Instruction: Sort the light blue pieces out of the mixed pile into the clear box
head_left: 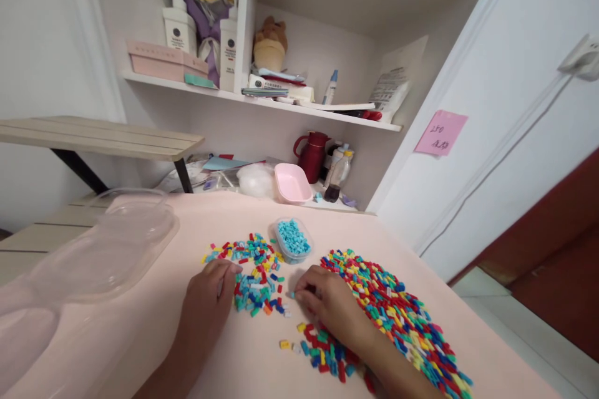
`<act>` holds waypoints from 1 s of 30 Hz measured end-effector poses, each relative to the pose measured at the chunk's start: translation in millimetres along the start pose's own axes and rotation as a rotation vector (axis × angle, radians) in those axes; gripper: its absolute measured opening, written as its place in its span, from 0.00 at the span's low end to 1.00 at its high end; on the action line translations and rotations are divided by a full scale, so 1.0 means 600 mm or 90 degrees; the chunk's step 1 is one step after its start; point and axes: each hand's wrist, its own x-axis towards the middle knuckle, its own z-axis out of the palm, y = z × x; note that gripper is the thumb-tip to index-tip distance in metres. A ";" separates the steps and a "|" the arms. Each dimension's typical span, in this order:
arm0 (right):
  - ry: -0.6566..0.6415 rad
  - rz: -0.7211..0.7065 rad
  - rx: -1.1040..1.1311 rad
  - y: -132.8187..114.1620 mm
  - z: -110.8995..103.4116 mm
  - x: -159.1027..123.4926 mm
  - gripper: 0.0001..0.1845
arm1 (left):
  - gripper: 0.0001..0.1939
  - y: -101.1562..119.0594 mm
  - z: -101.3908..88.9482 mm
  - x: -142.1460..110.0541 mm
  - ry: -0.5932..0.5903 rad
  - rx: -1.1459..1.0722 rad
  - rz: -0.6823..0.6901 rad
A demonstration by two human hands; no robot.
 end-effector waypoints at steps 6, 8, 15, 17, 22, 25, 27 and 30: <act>0.016 0.051 0.128 -0.010 -0.023 -0.003 0.06 | 0.17 -0.003 0.003 0.002 0.043 -0.016 -0.026; 0.003 0.060 0.141 -0.014 -0.029 -0.003 0.06 | 0.18 -0.004 0.004 0.002 0.050 -0.020 -0.032; -0.021 0.098 0.225 -0.022 -0.064 0.028 0.08 | 0.19 -0.004 0.002 0.003 0.041 -0.044 -0.075; 0.009 0.094 0.236 -0.026 -0.073 0.051 0.09 | 0.19 -0.005 0.001 0.005 0.035 -0.058 -0.100; 0.181 0.032 0.053 -0.028 -0.074 0.111 0.07 | 0.19 -0.013 0.001 0.008 0.031 -0.096 -0.147; 0.268 0.008 -0.035 -0.015 -0.057 0.119 0.08 | 0.19 -0.017 0.001 0.009 0.024 -0.114 -0.179; 0.291 0.000 0.016 -0.003 -0.043 0.112 0.11 | 0.19 -0.019 0.001 0.010 0.012 -0.124 -0.203; 0.287 0.016 0.155 0.013 -0.028 0.092 0.15 | 0.20 -0.021 0.001 0.011 0.008 -0.129 -0.231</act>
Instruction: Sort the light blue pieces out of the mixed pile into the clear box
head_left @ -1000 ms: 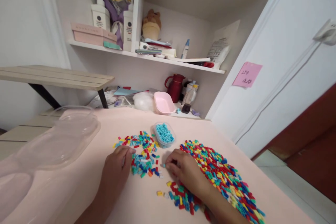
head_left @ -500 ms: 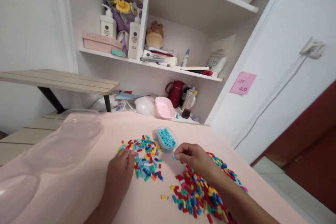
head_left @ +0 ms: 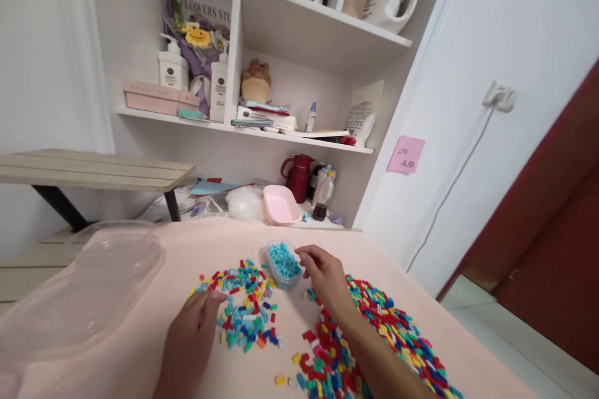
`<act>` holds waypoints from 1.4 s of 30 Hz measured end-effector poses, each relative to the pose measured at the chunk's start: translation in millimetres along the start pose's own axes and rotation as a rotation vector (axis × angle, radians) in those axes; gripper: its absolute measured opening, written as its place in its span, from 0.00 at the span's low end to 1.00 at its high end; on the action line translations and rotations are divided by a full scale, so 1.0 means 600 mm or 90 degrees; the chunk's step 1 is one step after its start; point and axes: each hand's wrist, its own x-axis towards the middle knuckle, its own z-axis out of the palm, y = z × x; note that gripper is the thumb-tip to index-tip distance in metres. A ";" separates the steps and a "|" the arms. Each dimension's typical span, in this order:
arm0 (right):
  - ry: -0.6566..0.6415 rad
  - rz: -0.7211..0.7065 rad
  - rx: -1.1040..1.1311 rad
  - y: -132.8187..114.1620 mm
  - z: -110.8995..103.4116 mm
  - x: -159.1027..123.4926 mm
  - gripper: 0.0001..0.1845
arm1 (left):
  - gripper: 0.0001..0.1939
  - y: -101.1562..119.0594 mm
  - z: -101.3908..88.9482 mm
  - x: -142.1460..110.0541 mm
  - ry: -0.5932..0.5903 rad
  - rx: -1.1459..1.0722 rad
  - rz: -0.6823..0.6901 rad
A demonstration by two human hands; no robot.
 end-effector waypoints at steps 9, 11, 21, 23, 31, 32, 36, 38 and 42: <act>-0.332 -0.124 -0.068 -0.037 -0.009 -0.047 0.13 | 0.21 0.015 -0.008 -0.012 0.015 -0.006 -0.007; -0.359 -0.160 -0.159 -0.040 -0.005 -0.055 0.14 | 0.21 0.018 -0.010 -0.014 0.015 -0.007 -0.004; -0.339 -0.152 -0.279 -0.020 0.034 -0.076 0.18 | 0.20 0.034 -0.010 -0.018 0.017 0.001 -0.027; -0.360 -0.144 -0.283 -0.022 0.040 -0.080 0.18 | 0.20 0.034 -0.009 -0.019 0.014 0.001 -0.027; -0.363 -0.100 -0.212 -0.017 0.042 -0.077 0.13 | 0.21 0.030 -0.009 -0.018 0.011 0.019 -0.011; -0.361 -0.096 -0.201 -0.015 0.042 -0.077 0.12 | 0.21 0.030 -0.009 -0.018 0.011 0.022 -0.008; -0.352 -0.090 -0.186 -0.014 0.044 -0.078 0.11 | 0.21 0.028 -0.009 -0.018 0.021 0.019 0.004; -0.351 -0.094 -0.195 -0.015 0.045 -0.080 0.11 | 0.21 0.027 -0.008 -0.018 0.025 0.018 0.003; -0.330 -0.104 -0.208 -0.021 0.042 -0.079 0.11 | 0.20 0.028 -0.008 -0.021 0.026 0.016 -0.011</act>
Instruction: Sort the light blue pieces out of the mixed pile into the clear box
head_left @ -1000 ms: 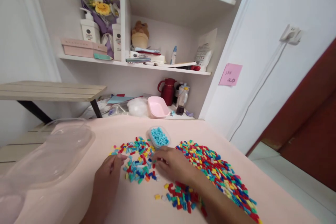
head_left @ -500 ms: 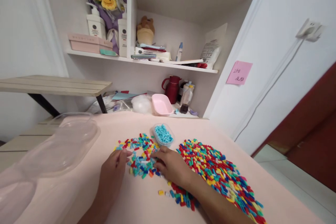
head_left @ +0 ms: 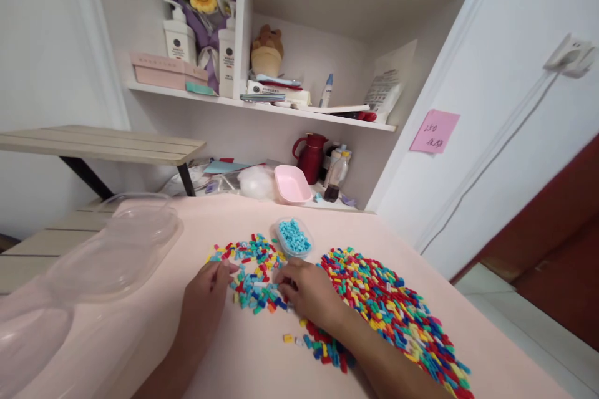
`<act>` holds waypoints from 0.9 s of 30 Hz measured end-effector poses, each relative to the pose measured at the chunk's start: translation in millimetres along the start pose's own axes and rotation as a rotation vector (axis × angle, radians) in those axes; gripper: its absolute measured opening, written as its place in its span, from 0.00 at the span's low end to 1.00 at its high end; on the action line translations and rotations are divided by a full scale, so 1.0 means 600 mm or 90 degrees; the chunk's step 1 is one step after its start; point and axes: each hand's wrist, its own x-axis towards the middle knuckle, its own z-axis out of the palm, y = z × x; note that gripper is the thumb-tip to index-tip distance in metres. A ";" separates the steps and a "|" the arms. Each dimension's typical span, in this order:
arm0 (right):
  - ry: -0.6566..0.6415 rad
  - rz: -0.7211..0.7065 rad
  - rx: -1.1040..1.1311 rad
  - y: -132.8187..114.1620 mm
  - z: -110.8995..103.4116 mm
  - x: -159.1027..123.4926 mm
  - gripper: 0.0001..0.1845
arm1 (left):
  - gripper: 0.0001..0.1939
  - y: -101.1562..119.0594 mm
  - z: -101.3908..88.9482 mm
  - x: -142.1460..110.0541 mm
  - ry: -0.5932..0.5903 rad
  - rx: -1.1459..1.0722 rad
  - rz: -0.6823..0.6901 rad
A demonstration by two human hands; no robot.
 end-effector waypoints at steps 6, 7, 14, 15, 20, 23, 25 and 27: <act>0.171 0.017 0.062 0.026 -0.032 0.011 0.08 | 0.18 0.001 0.003 0.002 -0.008 -0.026 0.018; 0.212 0.028 0.067 0.035 -0.036 0.013 0.09 | 0.18 0.000 0.004 0.002 -0.009 -0.026 0.024; 0.267 0.055 0.095 0.066 -0.040 0.017 0.17 | 0.18 0.004 0.002 -0.003 -0.001 -0.047 0.022; 0.248 0.034 0.096 0.060 -0.041 0.015 0.15 | 0.18 0.006 0.002 -0.004 0.000 -0.047 0.017; 0.069 -0.108 0.083 0.021 -0.029 0.003 0.13 | 0.18 0.008 0.001 -0.002 0.004 -0.039 0.009; 0.027 -0.121 0.012 0.009 -0.008 -0.001 0.16 | 0.18 0.005 0.002 0.000 0.003 -0.031 0.013; 0.012 -0.117 -0.036 0.006 0.003 -0.002 0.14 | 0.18 0.004 0.002 0.000 0.000 -0.023 0.010; -0.011 -0.117 -0.060 0.005 0.007 -0.003 0.13 | 0.18 0.004 0.002 -0.001 -0.004 -0.020 0.006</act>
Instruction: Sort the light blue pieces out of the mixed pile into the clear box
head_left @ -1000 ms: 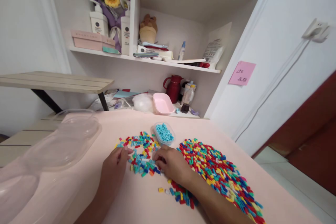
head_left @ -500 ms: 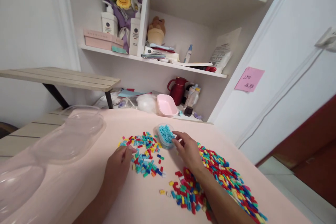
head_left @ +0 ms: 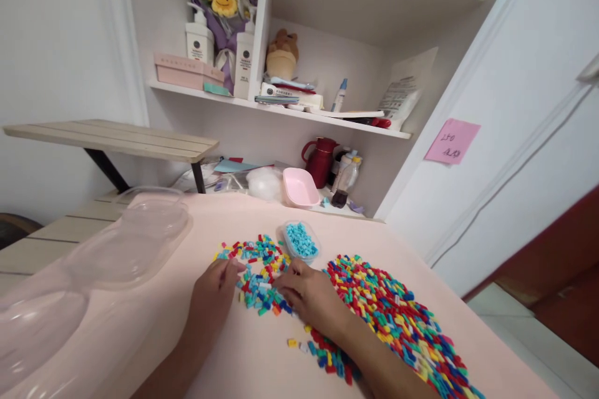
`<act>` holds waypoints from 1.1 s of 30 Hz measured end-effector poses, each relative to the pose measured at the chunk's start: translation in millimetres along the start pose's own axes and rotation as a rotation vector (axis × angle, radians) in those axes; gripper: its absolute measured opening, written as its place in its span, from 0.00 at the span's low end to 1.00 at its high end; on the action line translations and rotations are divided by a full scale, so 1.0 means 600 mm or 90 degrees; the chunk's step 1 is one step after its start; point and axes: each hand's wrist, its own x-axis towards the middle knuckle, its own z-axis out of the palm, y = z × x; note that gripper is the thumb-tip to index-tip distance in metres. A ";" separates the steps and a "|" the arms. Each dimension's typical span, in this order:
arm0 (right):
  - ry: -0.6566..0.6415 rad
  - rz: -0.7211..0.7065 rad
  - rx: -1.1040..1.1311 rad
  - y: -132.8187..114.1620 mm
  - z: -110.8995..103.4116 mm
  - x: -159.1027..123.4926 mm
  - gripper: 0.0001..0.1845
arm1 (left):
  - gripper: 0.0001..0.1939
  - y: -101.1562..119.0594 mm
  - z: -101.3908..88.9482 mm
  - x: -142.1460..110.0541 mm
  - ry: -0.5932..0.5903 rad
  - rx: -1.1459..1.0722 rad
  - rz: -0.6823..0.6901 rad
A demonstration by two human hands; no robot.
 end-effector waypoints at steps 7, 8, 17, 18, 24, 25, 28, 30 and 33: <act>-0.037 0.024 -0.011 0.000 0.000 0.002 0.11 | 0.17 -0.007 0.002 0.001 -0.007 0.003 0.011; -0.037 0.025 -0.011 -0.001 0.000 0.002 0.11 | 0.17 -0.008 0.002 0.001 -0.010 0.004 0.011; 0.169 0.048 0.058 0.012 -0.030 0.003 0.09 | 0.19 -0.006 0.003 0.001 -0.013 -0.008 -0.007; 0.219 0.069 0.064 0.018 -0.037 0.004 0.09 | 0.19 -0.005 0.003 0.001 -0.017 -0.008 -0.009; 0.327 0.155 0.065 0.052 -0.051 0.006 0.10 | 0.18 -0.003 0.002 0.001 -0.020 -0.013 -0.019; 0.322 0.153 0.066 0.056 -0.049 0.005 0.11 | 0.18 -0.004 0.002 0.001 -0.020 -0.013 -0.018; 0.317 0.142 0.077 0.061 -0.046 0.003 0.13 | 0.19 -0.005 0.001 0.002 -0.018 -0.004 -0.021; 0.329 0.137 0.099 0.060 -0.051 0.003 0.13 | 0.20 -0.005 0.000 0.002 -0.018 0.005 -0.026; 0.297 0.134 0.175 0.048 -0.064 0.002 0.13 | 0.20 -0.004 -0.001 0.001 -0.016 0.012 -0.033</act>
